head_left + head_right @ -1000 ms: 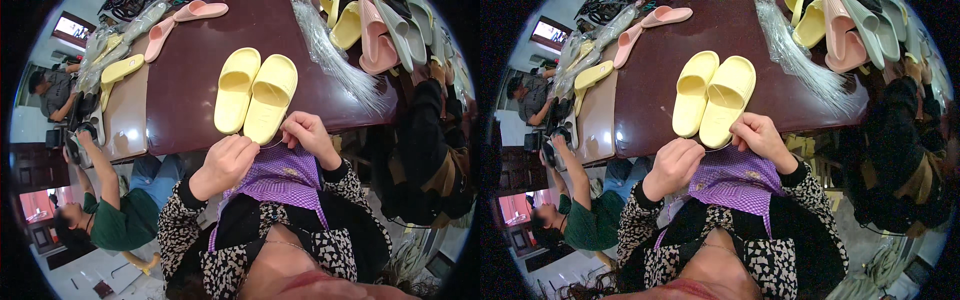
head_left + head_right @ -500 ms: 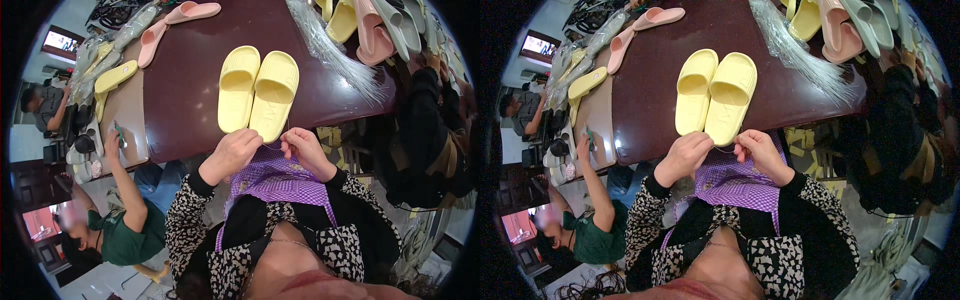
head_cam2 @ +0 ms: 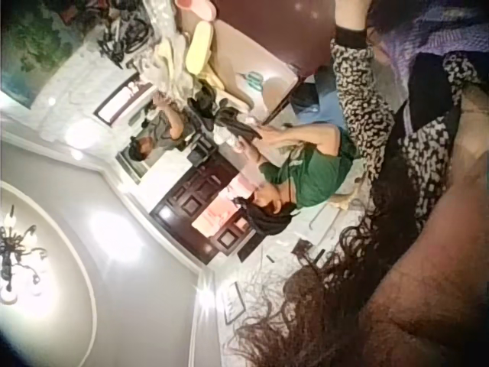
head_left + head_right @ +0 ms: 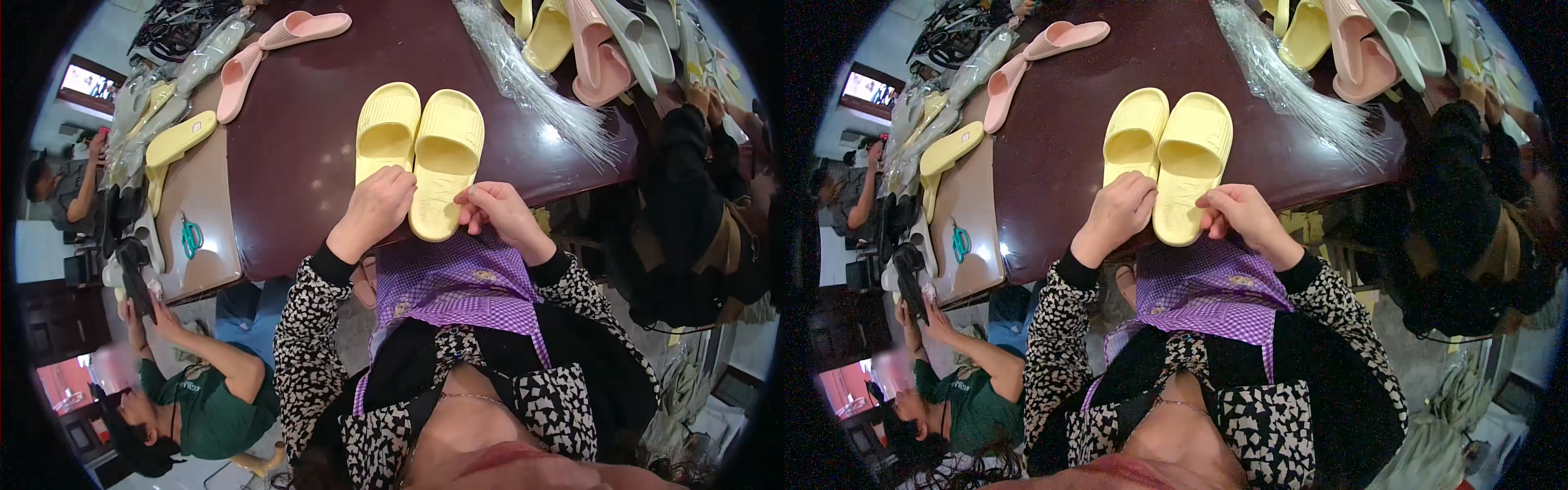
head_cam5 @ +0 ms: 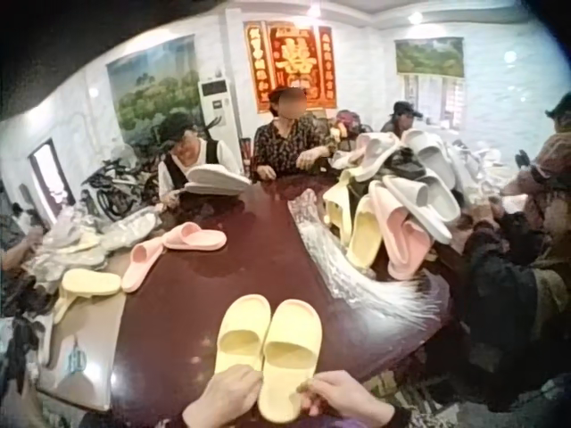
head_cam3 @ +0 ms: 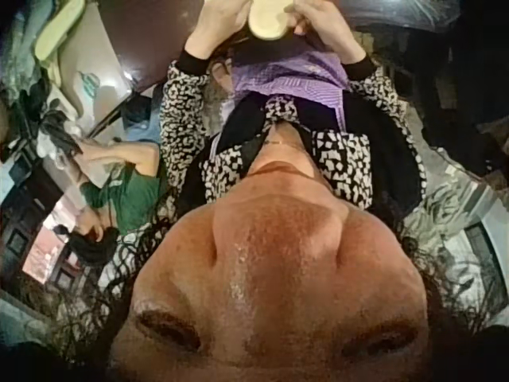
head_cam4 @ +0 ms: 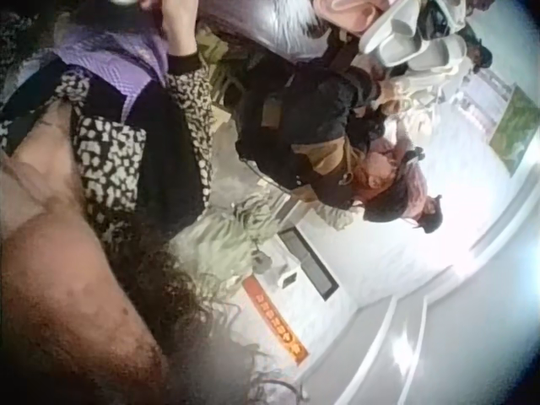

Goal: The person repeatedly takes plastic ties from a bundle and threads them through pairs of slippers by hand to fasten the slippers together.

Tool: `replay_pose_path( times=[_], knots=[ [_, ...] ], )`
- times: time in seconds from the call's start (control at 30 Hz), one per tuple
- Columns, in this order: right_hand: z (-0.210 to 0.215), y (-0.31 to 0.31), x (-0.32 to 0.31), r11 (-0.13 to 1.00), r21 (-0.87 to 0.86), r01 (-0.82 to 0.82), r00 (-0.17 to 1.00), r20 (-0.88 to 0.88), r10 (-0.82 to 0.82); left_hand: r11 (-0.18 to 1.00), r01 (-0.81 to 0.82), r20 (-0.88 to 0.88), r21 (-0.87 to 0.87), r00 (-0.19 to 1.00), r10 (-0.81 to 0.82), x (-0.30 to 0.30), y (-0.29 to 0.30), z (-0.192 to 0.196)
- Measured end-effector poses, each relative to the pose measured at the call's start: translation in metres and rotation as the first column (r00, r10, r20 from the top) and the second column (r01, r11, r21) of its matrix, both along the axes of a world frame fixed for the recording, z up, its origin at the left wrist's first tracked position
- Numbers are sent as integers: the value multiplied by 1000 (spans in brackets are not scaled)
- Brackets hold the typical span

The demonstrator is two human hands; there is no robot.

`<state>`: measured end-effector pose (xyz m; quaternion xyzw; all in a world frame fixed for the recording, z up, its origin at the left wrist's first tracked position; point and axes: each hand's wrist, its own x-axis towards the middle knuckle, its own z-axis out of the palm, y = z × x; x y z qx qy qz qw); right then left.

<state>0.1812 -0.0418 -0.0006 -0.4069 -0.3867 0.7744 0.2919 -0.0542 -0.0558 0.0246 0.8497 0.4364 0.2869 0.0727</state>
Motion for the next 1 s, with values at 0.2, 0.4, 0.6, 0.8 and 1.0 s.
replay_pose_path(
  times=[0.2, 0.4, 0.6, 0.8, 1.0],
  knots=[
    [29, 45, 20, 943, 327, 55, 959, 246, -142, 999, -48, -19, 14, 999, 48, 3, 9, -2],
    [16, 148, 16, 759, 636, -139, 821, 502, -271, 999, -32, -36, 42, 999, 33, 11, 7, -6],
    [18, 176, -15, 688, 491, -534, 440, 857, -270, 997, -71, -71, -14, 995, 70, 3, 11, -12],
    [-5, 170, -16, 520, 739, -429, 600, 663, -448, 994, -77, -38, 78, 996, 80, -14, 26, -17],
    [11, 172, -38, 527, 820, -223, 738, 496, -459, 998, -46, -70, 39, 996, 48, -30, 33, -21]
  ],
)
